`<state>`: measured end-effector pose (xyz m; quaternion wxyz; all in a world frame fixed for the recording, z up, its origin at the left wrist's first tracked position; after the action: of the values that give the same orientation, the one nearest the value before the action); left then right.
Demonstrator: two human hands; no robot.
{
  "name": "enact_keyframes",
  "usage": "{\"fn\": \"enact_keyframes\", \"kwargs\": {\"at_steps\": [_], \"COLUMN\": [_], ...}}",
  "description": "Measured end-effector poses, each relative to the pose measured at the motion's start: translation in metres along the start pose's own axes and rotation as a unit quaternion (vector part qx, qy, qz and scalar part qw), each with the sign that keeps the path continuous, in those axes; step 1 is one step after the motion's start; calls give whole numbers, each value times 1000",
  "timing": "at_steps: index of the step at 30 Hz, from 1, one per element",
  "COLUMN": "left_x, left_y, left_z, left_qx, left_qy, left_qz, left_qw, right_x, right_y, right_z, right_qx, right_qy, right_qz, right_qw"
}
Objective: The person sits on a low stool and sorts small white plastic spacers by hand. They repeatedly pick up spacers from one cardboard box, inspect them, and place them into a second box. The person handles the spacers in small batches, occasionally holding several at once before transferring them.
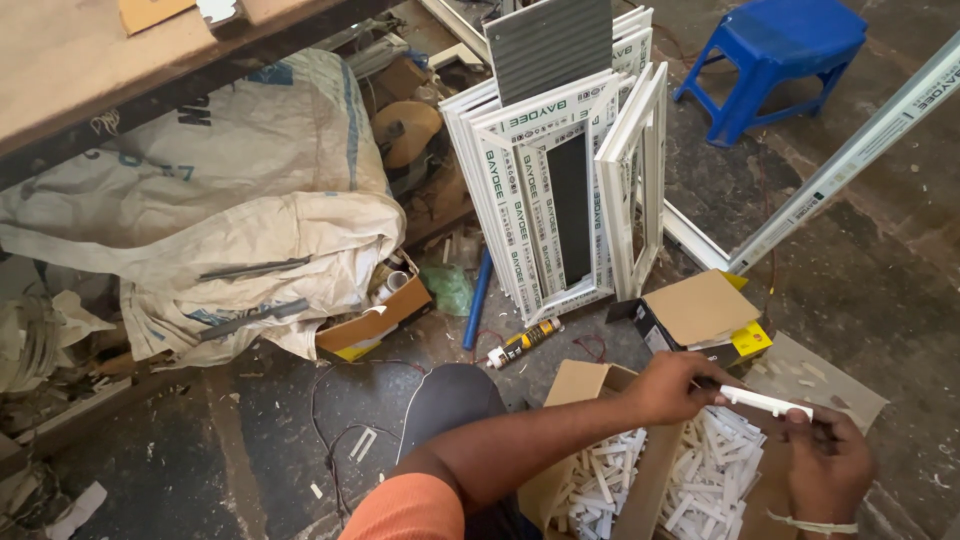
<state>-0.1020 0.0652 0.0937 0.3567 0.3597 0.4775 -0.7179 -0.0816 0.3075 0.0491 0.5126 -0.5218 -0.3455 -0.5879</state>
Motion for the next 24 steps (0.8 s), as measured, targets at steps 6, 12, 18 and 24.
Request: {"fn": "enact_keyframes", "kwargs": {"at_steps": [6,12,18,24], "left_x": [0,1,-4,-11], "left_y": [0,1,2,-1], "left_z": [8,20,17,19], "left_qx": [-7,-57,-45,-35], "left_qy": [-4,67,59,56], "left_qz": [48,18,9,3], "left_qw": [999,996,997,998], "right_x": [-11,-13,-5,-3], "right_y": [-7,-13,-15,-10], "right_z": [-3,7,16,19], "right_qx": [31,150,132,117], "right_qy": [48,187,215,173], "right_qz": [-29,-84,-34,-13], "right_qw": [998,967,967,978]}}
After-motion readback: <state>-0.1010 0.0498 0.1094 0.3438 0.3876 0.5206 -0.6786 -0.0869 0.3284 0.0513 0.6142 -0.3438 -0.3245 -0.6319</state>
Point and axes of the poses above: each hand's wrist, its own y-axis away from the middle knuckle, its own z-axis out of the back of the hand, x = y × z, the point moved 7 cm from there along -y, towards the middle knuckle, and after that the axes turned 7 degrees about -z, right-handed, at the moved point
